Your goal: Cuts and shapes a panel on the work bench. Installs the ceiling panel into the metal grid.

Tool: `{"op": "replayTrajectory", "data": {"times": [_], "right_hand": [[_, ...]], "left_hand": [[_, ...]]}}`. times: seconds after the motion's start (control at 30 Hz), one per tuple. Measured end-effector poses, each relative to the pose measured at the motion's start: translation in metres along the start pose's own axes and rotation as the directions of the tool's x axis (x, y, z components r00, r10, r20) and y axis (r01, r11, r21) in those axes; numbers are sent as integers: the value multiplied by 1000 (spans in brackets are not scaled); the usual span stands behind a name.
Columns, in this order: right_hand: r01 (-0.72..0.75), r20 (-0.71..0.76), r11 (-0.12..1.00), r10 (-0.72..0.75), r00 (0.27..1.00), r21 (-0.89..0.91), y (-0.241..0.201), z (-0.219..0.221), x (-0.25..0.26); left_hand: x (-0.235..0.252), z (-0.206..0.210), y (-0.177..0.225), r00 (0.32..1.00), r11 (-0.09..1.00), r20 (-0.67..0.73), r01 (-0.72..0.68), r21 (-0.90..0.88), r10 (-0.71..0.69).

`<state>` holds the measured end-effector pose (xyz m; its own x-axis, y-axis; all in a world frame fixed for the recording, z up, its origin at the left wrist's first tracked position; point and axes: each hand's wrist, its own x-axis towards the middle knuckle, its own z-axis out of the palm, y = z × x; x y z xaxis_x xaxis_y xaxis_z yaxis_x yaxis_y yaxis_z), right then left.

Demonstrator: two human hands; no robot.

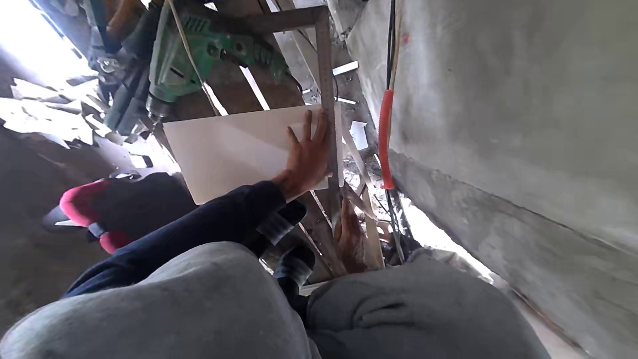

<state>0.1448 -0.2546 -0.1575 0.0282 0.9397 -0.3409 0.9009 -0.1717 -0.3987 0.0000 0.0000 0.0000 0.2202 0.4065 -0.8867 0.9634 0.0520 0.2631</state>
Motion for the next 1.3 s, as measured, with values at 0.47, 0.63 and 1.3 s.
{"op": "replayTrajectory", "data": {"times": [0.47,0.63,1.3], "right_hand": [[7,-302,973,64,951,230,-2,-28,11],[168,-236,924,-88,968,343,-40,-30,73],[-111,13,984,111,994,136,-21,-11,80]], "left_hand": [[130,134,-84,755,957,-599,-279,75,267],[92,118,-104,751,785,-555,-564,-256,358],[106,-122,-430,390,861,-768,259,-438,-508]]}}
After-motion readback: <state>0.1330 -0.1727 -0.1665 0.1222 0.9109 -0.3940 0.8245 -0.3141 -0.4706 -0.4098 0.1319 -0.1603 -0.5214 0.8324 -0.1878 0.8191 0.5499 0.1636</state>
